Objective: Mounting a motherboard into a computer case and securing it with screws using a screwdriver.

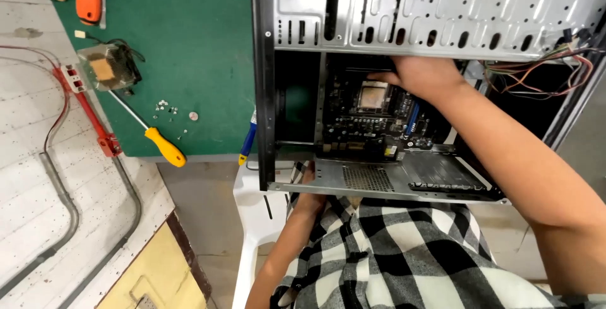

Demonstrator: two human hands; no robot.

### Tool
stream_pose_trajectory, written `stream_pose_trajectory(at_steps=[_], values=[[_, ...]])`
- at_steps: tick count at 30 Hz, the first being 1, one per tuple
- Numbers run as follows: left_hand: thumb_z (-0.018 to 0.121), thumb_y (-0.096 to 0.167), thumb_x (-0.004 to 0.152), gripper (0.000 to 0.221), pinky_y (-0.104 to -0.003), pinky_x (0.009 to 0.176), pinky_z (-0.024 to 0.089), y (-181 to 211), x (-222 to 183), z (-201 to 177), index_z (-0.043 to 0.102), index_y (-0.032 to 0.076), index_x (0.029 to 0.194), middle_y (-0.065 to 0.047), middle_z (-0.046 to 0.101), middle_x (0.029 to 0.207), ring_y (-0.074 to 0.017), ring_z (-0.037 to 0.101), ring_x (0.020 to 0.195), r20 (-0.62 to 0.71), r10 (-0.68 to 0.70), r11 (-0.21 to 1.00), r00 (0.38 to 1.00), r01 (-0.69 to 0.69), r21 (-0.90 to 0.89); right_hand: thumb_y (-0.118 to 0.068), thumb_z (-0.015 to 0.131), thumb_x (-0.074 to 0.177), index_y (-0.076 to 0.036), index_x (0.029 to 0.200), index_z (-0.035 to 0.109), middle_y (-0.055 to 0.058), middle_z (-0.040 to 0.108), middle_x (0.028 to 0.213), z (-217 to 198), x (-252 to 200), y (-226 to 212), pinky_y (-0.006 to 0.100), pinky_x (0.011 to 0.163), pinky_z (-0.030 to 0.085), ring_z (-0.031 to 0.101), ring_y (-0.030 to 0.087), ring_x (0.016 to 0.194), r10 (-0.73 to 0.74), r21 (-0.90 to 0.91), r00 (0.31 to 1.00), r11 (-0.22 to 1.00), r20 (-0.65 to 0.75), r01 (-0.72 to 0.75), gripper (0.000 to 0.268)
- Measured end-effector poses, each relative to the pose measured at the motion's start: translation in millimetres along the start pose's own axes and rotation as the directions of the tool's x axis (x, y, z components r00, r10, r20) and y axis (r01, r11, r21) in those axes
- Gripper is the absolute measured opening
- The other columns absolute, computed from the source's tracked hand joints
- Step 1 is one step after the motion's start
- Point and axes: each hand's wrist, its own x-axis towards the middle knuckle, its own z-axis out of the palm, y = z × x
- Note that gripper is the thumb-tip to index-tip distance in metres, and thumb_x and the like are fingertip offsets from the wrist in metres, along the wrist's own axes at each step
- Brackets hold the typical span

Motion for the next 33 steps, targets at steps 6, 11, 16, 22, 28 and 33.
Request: stream_pose_trajectory(at_steps=[6,11,16,22,28,33], values=[[0.060,0.038,0.087,0.057,-0.044,0.107,0.054,28,-26,77,0.060,0.001,0.129,-0.020,0.069,0.129,-0.0333,0.066,0.124,-0.010,0.042,0.999,0.999,-0.042,-0.018,-0.060,0.060,0.101,-0.002,0.131,0.068,0.018,0.074,0.117,-15,-12,2,0.051,0.112,0.043,0.067,0.039,0.120,-0.157,-0.170,0.948,0.979,-0.276,0.113,0.066],[0.061,0.041,0.086,0.059,-0.044,0.107,0.054,37,-25,82,0.058,0.001,0.130,-0.020,0.069,0.129,-0.0332,0.066,0.124,-0.011,0.077,0.997,0.997,-0.077,-0.025,-0.065,0.056,0.098,-0.003,0.134,0.066,0.022,0.072,0.121,-21,-5,-9,0.053,0.116,0.040,0.064,0.041,0.123,-0.206,-0.228,0.952,0.961,-0.226,0.154,0.072],[0.061,0.043,0.085,0.062,-0.043,0.106,0.054,35,-24,83,0.057,0.002,0.131,-0.019,0.069,0.129,-0.0330,0.066,0.123,-0.010,0.097,0.995,0.995,-0.098,-0.032,-0.067,0.055,0.099,-0.003,0.132,0.067,0.021,0.072,0.120,-16,0,-8,0.052,0.114,0.041,0.065,0.041,0.121,-0.206,-0.209,0.947,0.966,-0.248,0.155,0.073],[0.062,0.046,0.084,0.065,-0.043,0.106,0.054,29,-23,85,0.056,0.003,0.133,-0.018,0.068,0.129,-0.0327,0.065,0.123,-0.016,0.127,0.990,0.992,-0.128,-0.051,-0.062,0.057,0.097,-0.003,0.146,0.049,0.025,0.050,0.140,-5,7,-6,0.057,0.114,0.033,0.046,0.045,0.133,-0.176,-0.116,0.956,0.981,-0.235,0.152,0.078],[0.069,0.045,0.083,0.064,-0.042,0.106,0.054,17,-16,79,0.056,0.004,0.129,-0.016,0.069,0.125,-0.0311,0.067,0.120,0.029,0.209,0.976,0.978,-0.206,-0.076,-0.059,0.056,0.094,-0.001,0.160,0.029,0.032,0.026,0.164,10,14,6,0.063,0.118,0.024,0.024,0.053,0.148,-0.152,0.001,0.973,0.988,-0.173,0.154,0.091],[0.065,0.037,0.085,0.065,-0.043,0.108,0.055,31,-23,85,0.052,0.003,0.138,-0.019,0.068,0.130,-0.0343,0.066,0.123,-0.018,0.077,0.993,0.997,-0.078,-0.088,-0.061,0.050,0.095,-0.007,0.162,0.025,0.030,0.025,0.164,-15,1,-13,0.066,0.109,0.037,0.027,0.052,0.147,-0.041,0.065,0.998,0.997,-0.055,0.045,0.090]])
